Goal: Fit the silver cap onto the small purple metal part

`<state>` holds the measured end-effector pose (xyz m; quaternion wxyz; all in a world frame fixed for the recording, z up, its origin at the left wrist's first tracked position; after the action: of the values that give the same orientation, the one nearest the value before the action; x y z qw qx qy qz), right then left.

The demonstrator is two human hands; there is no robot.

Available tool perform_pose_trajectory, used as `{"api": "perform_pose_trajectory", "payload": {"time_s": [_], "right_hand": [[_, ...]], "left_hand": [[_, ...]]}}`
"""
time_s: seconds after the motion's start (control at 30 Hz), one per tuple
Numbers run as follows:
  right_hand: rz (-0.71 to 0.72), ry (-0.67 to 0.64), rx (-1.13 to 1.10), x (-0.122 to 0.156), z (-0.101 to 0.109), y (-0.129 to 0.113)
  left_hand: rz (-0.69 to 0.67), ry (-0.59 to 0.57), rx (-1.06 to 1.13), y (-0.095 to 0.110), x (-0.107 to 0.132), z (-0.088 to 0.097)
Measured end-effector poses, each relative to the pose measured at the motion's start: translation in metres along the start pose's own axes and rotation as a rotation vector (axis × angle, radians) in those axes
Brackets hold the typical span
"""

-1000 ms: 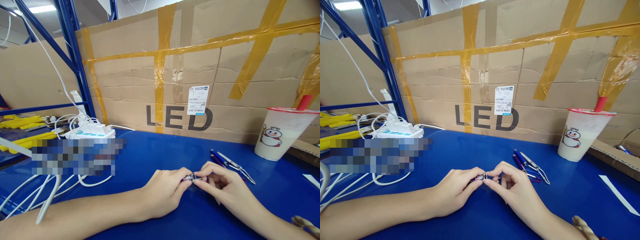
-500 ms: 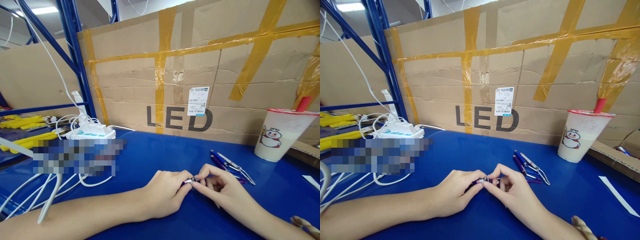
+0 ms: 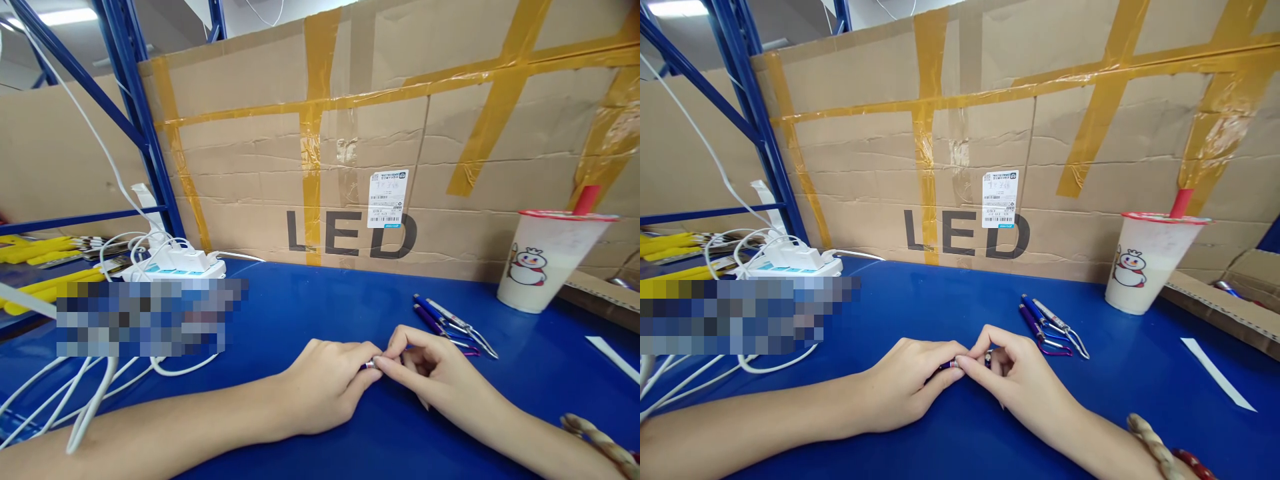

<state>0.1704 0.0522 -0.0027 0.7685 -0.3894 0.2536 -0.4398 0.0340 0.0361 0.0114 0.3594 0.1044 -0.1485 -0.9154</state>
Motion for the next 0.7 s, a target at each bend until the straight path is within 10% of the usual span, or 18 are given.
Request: {"api": "perform_pose_trajectory", "payload": {"time_s": [0.7], "right_hand": [[0.013, -0.007, -0.046, 0.0018, 0.0000, -0.0032]], "left_hand": [[-0.030, 0.008, 0.050, 0.0015, -0.0006, 0.0008]]}}
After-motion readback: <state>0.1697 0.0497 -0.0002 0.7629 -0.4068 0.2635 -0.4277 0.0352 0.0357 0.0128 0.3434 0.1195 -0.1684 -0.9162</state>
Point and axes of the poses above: each hand's wrist, its own x-axis away from the middle knuckle, its own z-axis out of the back of the hand, y = z × x, the point moved 5 cm from there along -x, towards the middle knuckle, and after that the axes turned 7 degrees about -y, right-handed, at the moved point
